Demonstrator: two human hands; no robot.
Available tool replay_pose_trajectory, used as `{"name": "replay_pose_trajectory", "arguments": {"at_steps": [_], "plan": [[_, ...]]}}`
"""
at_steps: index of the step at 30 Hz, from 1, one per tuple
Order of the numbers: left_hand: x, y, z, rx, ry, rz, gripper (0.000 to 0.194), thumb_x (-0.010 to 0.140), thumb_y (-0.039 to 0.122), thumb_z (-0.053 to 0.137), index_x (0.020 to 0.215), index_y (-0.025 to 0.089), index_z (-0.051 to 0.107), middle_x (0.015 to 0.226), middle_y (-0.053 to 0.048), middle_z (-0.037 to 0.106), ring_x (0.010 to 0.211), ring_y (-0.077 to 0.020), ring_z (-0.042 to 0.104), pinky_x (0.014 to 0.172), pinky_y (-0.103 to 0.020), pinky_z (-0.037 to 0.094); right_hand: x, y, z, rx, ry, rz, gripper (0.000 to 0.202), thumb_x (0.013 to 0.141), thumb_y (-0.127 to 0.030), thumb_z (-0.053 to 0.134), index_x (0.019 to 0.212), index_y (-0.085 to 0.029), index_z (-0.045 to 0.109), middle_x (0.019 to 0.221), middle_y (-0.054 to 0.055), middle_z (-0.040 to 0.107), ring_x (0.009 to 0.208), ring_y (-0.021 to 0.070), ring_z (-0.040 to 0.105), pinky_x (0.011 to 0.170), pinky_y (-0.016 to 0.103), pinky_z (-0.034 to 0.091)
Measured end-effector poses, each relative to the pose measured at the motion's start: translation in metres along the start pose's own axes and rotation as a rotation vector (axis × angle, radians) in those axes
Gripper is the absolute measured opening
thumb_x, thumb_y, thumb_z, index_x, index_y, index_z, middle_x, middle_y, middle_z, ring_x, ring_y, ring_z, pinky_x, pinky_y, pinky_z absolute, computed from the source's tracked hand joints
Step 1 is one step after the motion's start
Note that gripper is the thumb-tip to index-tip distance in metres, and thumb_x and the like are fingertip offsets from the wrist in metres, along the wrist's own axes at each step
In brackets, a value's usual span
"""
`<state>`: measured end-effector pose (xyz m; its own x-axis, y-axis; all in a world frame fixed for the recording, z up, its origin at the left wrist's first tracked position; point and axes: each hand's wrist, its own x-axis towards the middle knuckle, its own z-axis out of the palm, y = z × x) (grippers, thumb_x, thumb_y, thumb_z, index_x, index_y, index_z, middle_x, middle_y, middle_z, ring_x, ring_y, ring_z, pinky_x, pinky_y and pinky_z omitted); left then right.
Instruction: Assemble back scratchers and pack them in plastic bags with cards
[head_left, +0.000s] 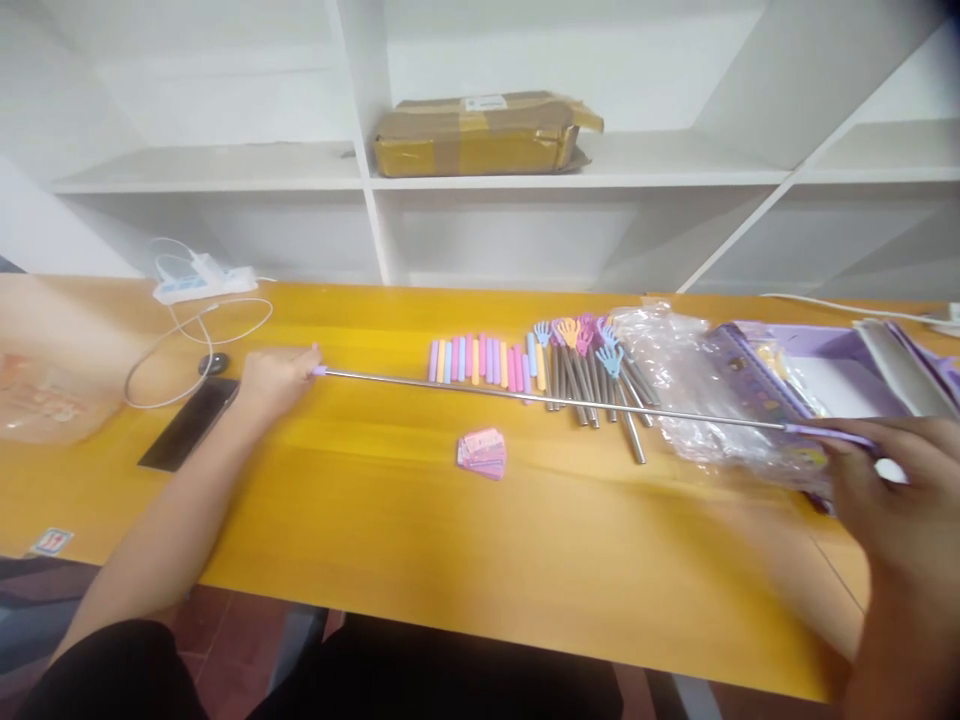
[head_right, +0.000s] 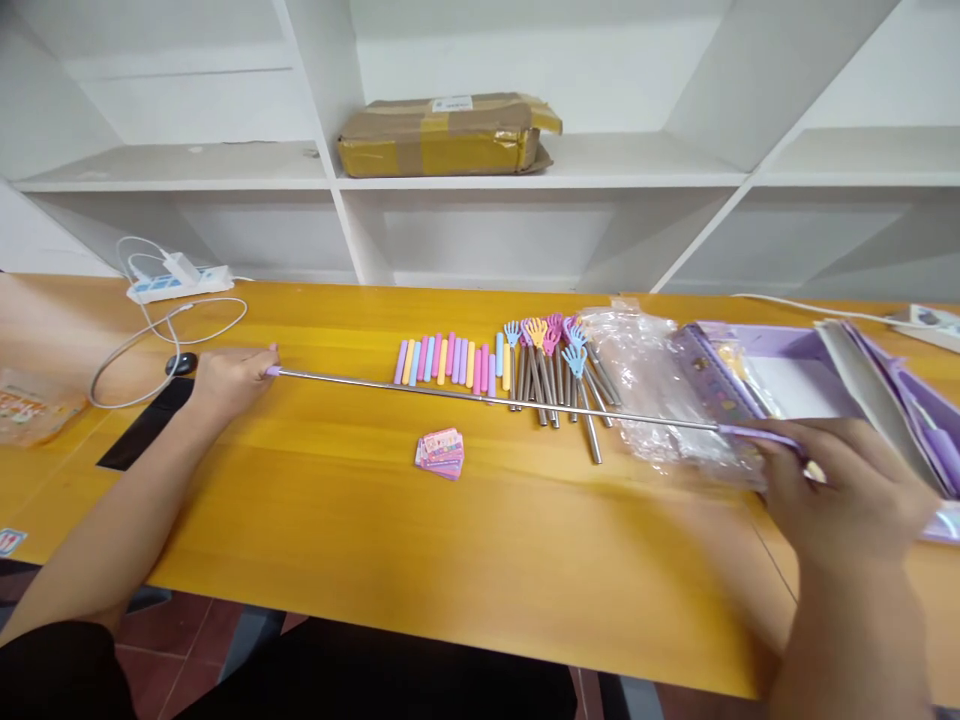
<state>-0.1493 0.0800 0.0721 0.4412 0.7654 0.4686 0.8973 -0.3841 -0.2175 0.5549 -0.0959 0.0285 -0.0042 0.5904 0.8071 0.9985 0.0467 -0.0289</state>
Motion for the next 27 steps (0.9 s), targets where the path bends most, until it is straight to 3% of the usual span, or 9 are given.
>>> {"name": "replay_pose_trajectory", "arguments": {"at_steps": [3, 7, 15, 27], "plan": [[-0.006, 0.003, 0.008, -0.008, 0.0, -0.003, 0.049, 0.106, 0.032, 0.043, 0.059, 0.019, 0.052, 0.056, -0.004, 0.059, 0.051, -0.0141, 0.045, 0.055, -0.03, 0.02, -0.002, -0.009, 0.018, 0.059, 0.09, -0.081, 0.018, 0.088, -0.043, 0.068, 0.083, -0.027, 0.074, 0.076, 0.006, 0.074, 0.064, 0.0207, 0.07, 0.054, 0.032, 0.05], [-0.015, 0.002, 0.018, -0.051, -0.014, -0.003, 0.047, 0.105, 0.032, 0.045, 0.062, 0.02, 0.056, 0.059, -0.004, 0.061, 0.053, -0.0146, 0.05, 0.056, -0.03, 0.021, -0.009, -0.016, 0.027, 0.097, 0.077, -0.044, 0.017, 0.087, -0.043, 0.068, 0.082, -0.028, 0.075, 0.076, 0.007, 0.075, 0.067, 0.0218, 0.072, 0.059, 0.034, 0.053], [-0.019, 0.007, 0.031, -0.076, -0.08, 0.016, 0.04, 0.102, 0.03, 0.048, 0.066, 0.021, 0.062, 0.065, -0.006, 0.067, 0.059, -0.0173, 0.058, 0.056, -0.03, 0.023, -0.013, -0.016, 0.026, 0.05, 0.091, -0.007, 0.021, 0.089, -0.043, 0.066, 0.085, -0.025, 0.076, 0.078, 0.005, 0.075, 0.069, 0.021, 0.071, 0.058, 0.031, 0.052], [-0.016, 0.018, 0.026, -0.031, -0.265, 0.014, 0.034, 0.096, 0.035, 0.049, 0.07, 0.022, 0.067, 0.071, -0.007, 0.073, 0.067, -0.0219, 0.066, 0.058, -0.03, 0.025, -0.013, -0.019, 0.016, 0.147, 0.112, -0.04, 0.009, 0.084, -0.029, 0.075, 0.088, -0.023, 0.078, 0.077, 0.0, 0.071, 0.056, 0.0115, 0.057, 0.054, 0.026, 0.047]]}}
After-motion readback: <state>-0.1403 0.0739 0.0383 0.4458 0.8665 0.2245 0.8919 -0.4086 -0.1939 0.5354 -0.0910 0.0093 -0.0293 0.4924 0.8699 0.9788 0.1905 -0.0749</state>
